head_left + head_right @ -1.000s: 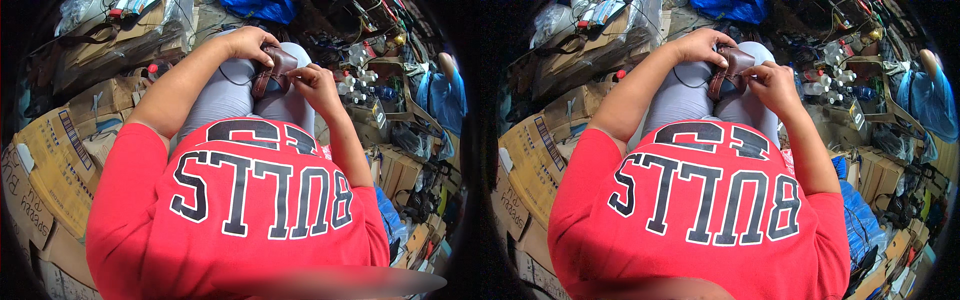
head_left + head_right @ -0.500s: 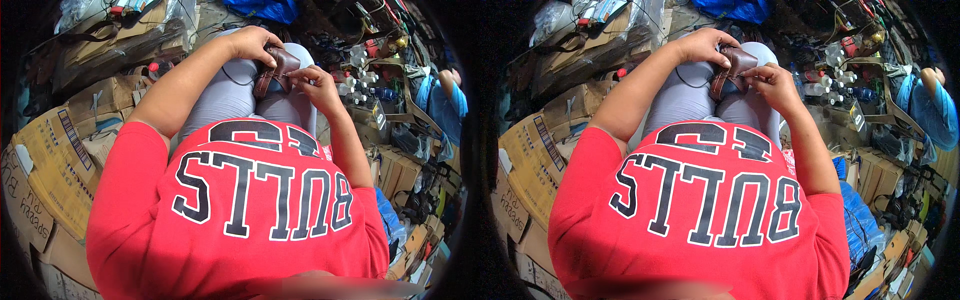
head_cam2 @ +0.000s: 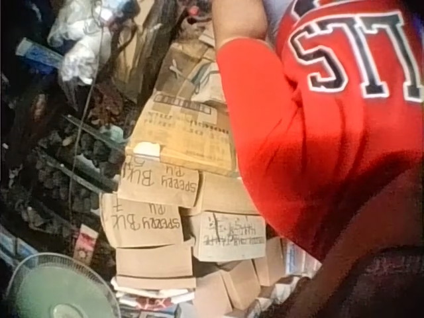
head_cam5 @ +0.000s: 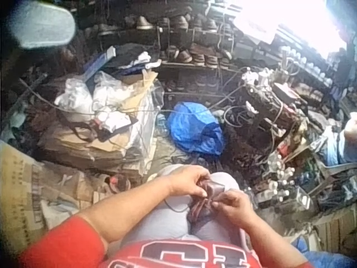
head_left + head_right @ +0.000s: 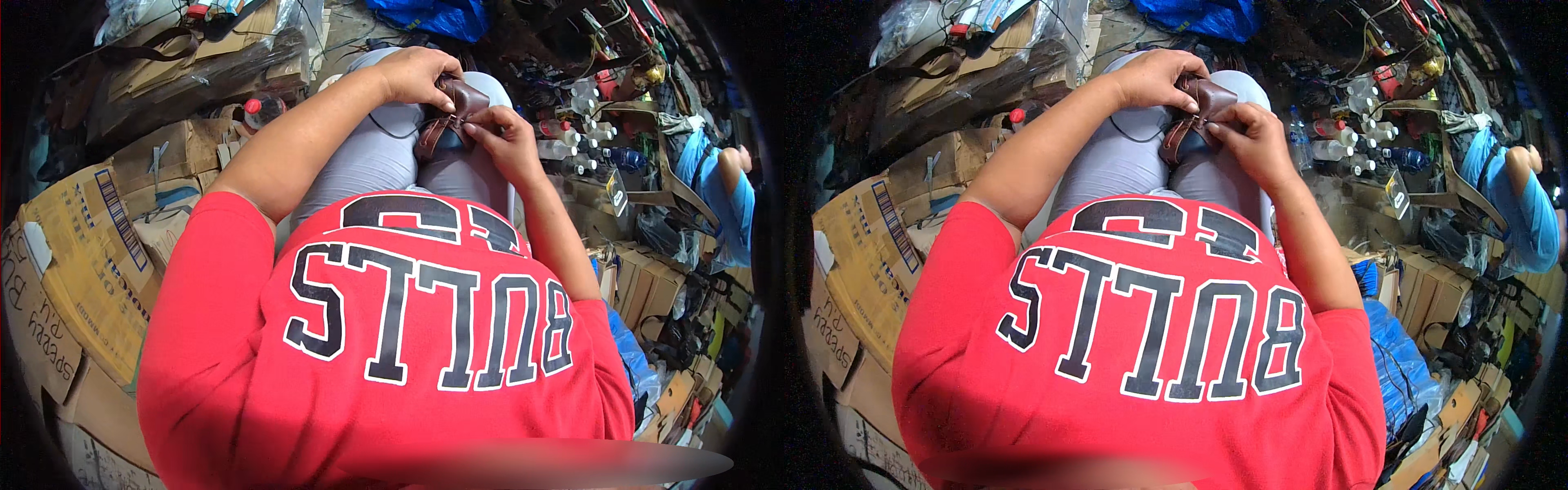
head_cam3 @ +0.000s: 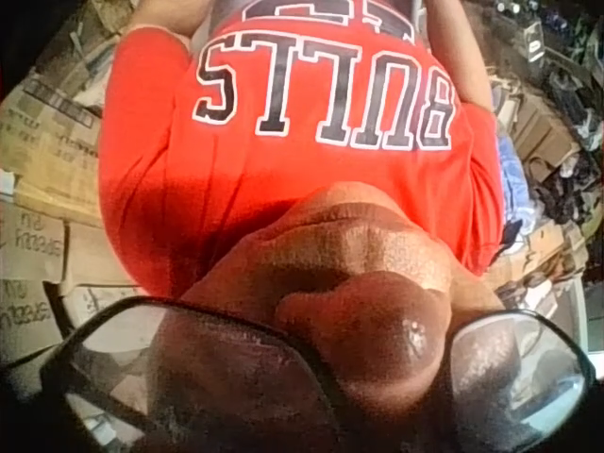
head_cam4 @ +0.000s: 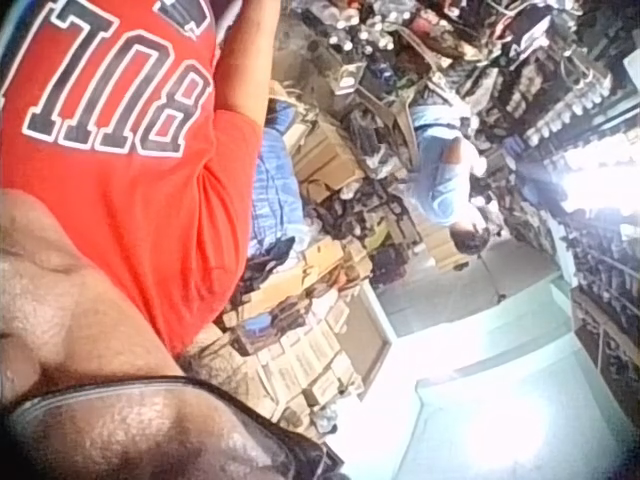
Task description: Stitch the leather upper of a shoe by hand using a needle and thread.
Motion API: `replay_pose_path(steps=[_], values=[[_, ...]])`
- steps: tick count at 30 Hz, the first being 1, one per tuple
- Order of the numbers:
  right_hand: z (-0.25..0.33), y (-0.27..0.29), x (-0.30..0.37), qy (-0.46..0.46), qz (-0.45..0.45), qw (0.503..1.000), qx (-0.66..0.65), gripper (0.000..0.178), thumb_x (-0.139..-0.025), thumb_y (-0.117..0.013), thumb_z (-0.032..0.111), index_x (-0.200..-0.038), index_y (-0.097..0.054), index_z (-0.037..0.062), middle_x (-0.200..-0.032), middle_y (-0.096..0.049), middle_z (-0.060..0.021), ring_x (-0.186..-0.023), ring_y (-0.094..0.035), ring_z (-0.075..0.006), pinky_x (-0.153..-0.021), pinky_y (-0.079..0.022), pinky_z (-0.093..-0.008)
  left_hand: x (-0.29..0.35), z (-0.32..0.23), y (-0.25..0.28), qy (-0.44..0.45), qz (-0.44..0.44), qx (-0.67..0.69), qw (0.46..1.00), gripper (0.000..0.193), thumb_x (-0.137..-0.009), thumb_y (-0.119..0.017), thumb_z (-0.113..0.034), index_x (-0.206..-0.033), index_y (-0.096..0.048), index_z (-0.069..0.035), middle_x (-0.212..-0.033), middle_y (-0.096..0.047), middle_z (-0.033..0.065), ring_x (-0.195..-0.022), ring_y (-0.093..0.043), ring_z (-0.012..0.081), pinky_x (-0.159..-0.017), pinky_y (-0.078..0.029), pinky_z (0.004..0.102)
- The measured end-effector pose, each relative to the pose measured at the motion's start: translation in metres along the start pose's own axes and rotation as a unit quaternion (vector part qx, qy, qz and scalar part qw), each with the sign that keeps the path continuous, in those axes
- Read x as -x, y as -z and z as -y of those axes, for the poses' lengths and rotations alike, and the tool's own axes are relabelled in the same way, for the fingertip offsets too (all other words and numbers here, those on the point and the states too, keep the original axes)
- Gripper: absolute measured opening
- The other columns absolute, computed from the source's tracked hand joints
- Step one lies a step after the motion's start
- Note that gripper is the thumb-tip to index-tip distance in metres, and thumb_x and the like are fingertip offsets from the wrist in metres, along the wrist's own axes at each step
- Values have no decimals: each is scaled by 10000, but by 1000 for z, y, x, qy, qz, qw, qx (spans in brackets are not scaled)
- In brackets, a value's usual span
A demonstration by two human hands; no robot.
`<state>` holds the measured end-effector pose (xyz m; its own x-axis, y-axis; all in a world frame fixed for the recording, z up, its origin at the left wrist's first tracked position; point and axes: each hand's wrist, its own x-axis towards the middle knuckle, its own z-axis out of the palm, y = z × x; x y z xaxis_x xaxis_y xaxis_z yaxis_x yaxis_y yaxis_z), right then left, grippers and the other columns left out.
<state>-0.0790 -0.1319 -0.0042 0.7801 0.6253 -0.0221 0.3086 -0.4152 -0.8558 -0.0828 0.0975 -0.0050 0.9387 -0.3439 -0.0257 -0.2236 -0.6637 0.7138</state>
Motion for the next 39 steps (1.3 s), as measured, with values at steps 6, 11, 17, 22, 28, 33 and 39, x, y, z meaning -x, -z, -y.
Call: replay_pose_path(steps=[6, 11, 17, 22, 28, 33, 39], values=[[14, -3, 9, 129, -40, 979, 152, 145, -730, -691, 110, -874, -689, 124, -733, -601, -57, -732, -579, -226, -765, -404, -337, 21, 2, -7, -59, -111, 31, 992, 343, -711, -672, -124, -1046, -626, -69, -986, -590, 95, -830, -587, 242, -769, -459, 336], [10, 3, 19, 130, -38, 980, 146, 263, -708, -660, 45, -945, -702, 150, -678, -512, -32, -658, -532, -219, -720, -409, -323, 61, -10, -7, -55, -210, 28, 976, 416, -765, -443, 100, -1061, -651, -105, -1052, -540, 97, -712, -533, 170, -685, -451, 288], [0, 13, 3, 25, 86, 996, 15, 508, -648, -458, -166, -1026, -684, 87, -784, -489, -15, -760, -509, -118, -728, -435, -226, 72, -25, -4, -51, -210, -53, 975, 213, -745, -652, -30, -900, -706, -165, -758, -523, 1, -780, -527, 178, -776, -393, 321], [-4, 16, -6, 25, 89, 996, 6, 447, -675, -504, -126, -967, -709, 144, -798, -546, -32, -774, -556, -139, -733, -449, -241, 69, -26, -4, -82, -209, -114, 968, 150, -732, -700, -131, -849, -714, -223, -729, -507, -32, -851, -495, 166, -841, -299, 353], [-4, 16, -10, 20, 95, 995, 12, 439, -671, -512, -109, -954, -712, 161, -812, -562, -23, -807, -560, -145, -789, -450, -250, 67, -28, -2, -90, -213, -137, 963, 151, -725, -698, -129, -838, -713, -228, -722, -488, -30, -821, -490, 173, -784, -310, 344], [-10, 15, -10, 5, 111, 993, -31, 432, -663, -526, -86, -975, -717, 146, -793, -570, -21, -806, -551, -141, -780, -450, -255, 68, -33, -1, -131, -207, -183, 952, 128, -730, -688, -122, -825, -711, -204, -710, -496, -22, -794, -501, 177, -771, -313, 334], [-21, 10, -9, 35, 100, 994, -31, 372, -671, -566, -44, -957, -724, 132, -729, -575, -11, -767, -542, -127, -751, -449, -241, 66, -26, -9, -148, -201, -114, 962, 142, -713, -697, -94, -825, -713, -180, -695, -506, -3, -757, -510, 182, -730, -350, 323]])
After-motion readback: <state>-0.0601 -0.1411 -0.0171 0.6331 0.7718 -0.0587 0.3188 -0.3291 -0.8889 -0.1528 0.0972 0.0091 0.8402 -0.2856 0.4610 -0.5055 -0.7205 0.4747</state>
